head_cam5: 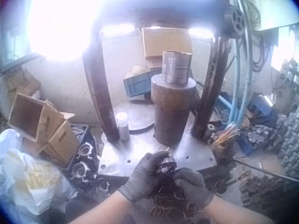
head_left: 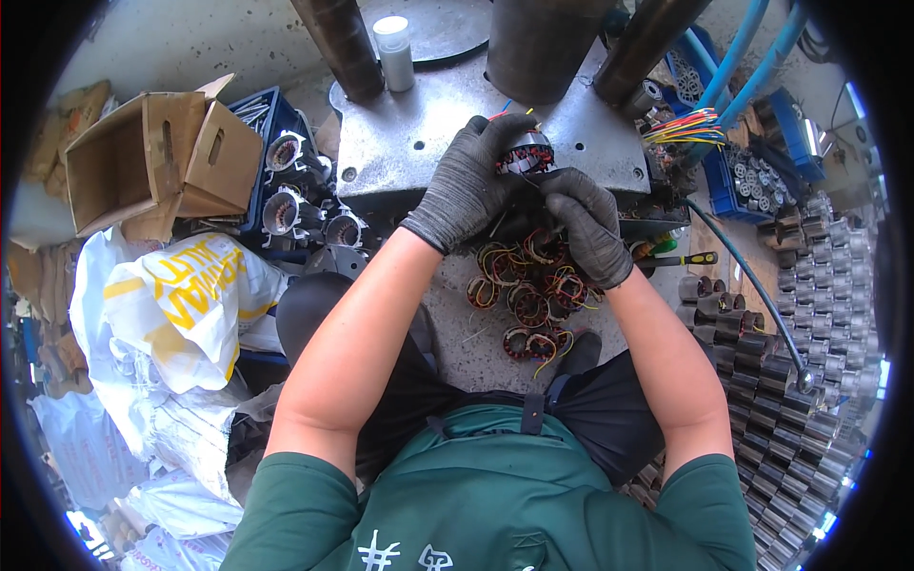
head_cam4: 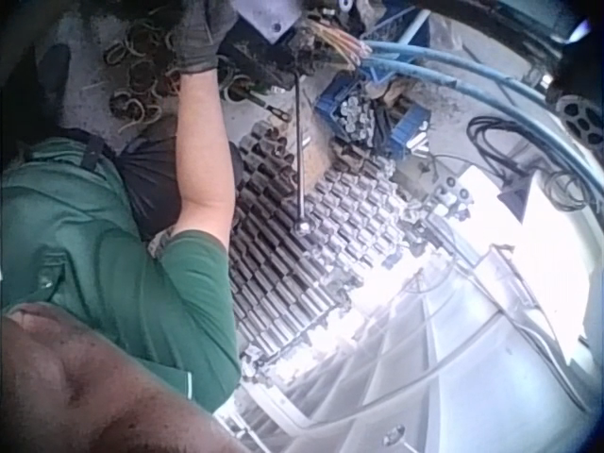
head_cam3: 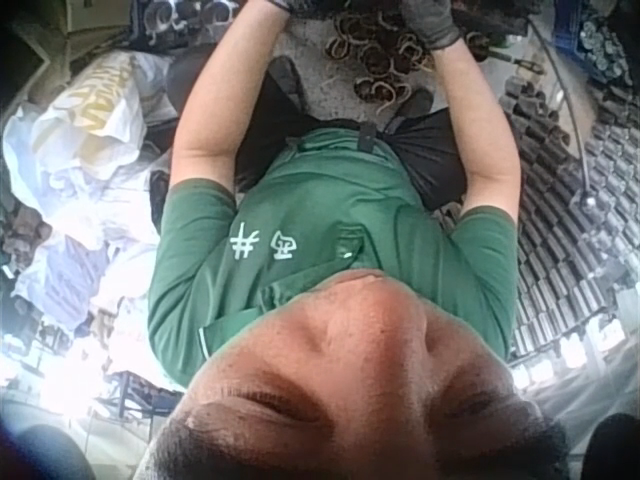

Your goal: The person is seen assembling a stator for a motor, including pressing it into a metal housing using an industrial press.

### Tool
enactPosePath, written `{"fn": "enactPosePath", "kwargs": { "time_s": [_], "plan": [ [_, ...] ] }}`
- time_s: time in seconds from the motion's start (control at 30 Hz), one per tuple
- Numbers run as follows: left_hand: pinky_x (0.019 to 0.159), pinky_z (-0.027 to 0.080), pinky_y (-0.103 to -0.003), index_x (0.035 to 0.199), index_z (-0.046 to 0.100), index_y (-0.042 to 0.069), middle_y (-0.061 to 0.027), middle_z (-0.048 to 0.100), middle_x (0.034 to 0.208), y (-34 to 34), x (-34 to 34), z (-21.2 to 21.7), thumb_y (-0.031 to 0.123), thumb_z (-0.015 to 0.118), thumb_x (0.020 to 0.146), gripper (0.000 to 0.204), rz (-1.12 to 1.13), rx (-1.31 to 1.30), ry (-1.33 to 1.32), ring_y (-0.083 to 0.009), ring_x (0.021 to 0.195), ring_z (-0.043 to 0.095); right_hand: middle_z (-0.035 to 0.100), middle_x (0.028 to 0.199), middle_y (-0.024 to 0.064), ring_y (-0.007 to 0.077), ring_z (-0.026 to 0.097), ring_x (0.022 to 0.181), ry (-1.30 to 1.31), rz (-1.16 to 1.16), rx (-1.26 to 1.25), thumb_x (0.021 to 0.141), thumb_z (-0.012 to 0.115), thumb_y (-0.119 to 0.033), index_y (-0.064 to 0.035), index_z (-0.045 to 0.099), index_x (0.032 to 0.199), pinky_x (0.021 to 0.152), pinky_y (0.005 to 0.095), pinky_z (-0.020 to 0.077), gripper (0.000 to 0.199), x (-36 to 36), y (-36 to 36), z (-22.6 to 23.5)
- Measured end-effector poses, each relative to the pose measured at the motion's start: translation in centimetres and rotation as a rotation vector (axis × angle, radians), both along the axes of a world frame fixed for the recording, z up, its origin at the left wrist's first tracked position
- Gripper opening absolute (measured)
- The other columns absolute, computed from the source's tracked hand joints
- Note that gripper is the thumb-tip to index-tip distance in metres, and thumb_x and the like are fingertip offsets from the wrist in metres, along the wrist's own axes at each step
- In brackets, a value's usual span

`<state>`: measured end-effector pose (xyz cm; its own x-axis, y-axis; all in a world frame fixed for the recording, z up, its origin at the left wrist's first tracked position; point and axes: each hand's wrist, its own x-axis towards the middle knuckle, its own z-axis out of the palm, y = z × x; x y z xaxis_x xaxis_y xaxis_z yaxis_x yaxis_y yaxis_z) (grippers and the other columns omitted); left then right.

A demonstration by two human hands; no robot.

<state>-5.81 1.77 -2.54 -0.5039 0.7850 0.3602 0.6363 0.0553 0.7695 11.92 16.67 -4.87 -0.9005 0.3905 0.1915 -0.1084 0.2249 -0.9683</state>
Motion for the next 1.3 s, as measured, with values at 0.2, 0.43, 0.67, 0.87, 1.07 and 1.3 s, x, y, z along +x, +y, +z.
{"fn": "enactPosePath", "kwargs": {
  "time_s": [0.2, 0.43, 0.67, 0.87, 1.07, 1.3],
  "plan": [
    [0.106, 0.058, -0.047, 0.151, 0.056, 0.016, -0.0192, 0.064, 0.131, 0.2, -0.1, -0.7, 0.012, 0.089, 0.088, 0.072, 0.011, 0.04, 0.064, -0.037, 0.122, 0.067, 0.072, 0.101, 0.013, 0.0249, 0.07, 0.09, 0.157, -0.057, 0.332, 0.101, 0.067, -0.005, -0.0003, 0.072, 0.112, 0.085, 0.0359, 0.0563, 0.013, -0.5, -1.2, 0.0],
    [0.103, 0.059, -0.047, 0.149, 0.057, 0.016, -0.0196, 0.065, 0.13, 0.3, 0.0, -1.0, 0.014, 0.09, 0.088, 0.069, 0.02, 0.02, 0.087, -0.0396, 0.12, 0.068, 0.073, 0.107, 0.0205, 0.0392, 0.073, 0.093, 0.212, -0.084, 0.642, 0.098, 0.066, -0.003, -0.0005, 0.071, 0.112, 0.082, 0.0432, 0.06, 0.015, -0.8, -1.9, 0.5],
    [0.099, 0.06, -0.049, 0.147, 0.058, 0.015, -0.0208, 0.066, 0.128, 0.7, 0.7, -0.7, 0.014, 0.093, 0.081, 0.075, 0.107, -0.039, 0.225, -0.0425, 0.116, 0.069, 0.074, 0.114, 0.023, 0.0424, 0.075, 0.099, 0.227, -0.109, 0.845, 0.097, 0.067, -0.003, 0.0008, 0.071, 0.114, 0.086, 0.048, 0.0623, 0.018, -1.0, -2.3, 0.5],
    [0.104, 0.059, -0.046, 0.151, 0.055, 0.016, -0.0188, 0.065, 0.13, 0.4, -0.1, -1.1, 0.012, 0.092, 0.084, 0.076, 0.048, 0.002, 0.091, -0.0378, 0.12, 0.069, 0.074, 0.114, 0.0201, 0.0395, 0.075, 0.1, 0.252, -0.039, 0.647, 0.1, 0.068, -0.004, -0.0006, 0.071, 0.117, 0.088, 0.0434, 0.0611, 0.017, -0.3, -1.4, 0.9],
    [0.107, 0.059, -0.046, 0.153, 0.054, 0.014, -0.0193, 0.065, 0.137, 0.1, -0.5, -1.1, 0.015, 0.091, 0.086, 0.077, 0.012, -0.002, 0.098, -0.0371, 0.126, 0.068, 0.074, 0.112, 0.0184, 0.0349, 0.076, 0.098, 0.139, -0.005, 0.48, 0.102, 0.068, -0.004, -0.0009, 0.072, 0.117, 0.088, 0.0403, 0.06, 0.016, 0.0, -1.0, 1.1],
    [0.11, 0.058, -0.047, 0.152, 0.055, 0.013, -0.0199, 0.066, 0.137, 0.4, -0.4, -0.8, 0.012, 0.089, 0.087, 0.074, 0.011, 0.01, 0.078, -0.0378, 0.126, 0.068, 0.073, 0.108, 0.0185, 0.0351, 0.075, 0.095, 0.212, -0.044, 0.584, 0.102, 0.066, -0.003, -0.0003, 0.071, 0.114, 0.085, 0.0406, 0.0595, 0.013, -0.6, -1.3, 1.4]
  ]
}}
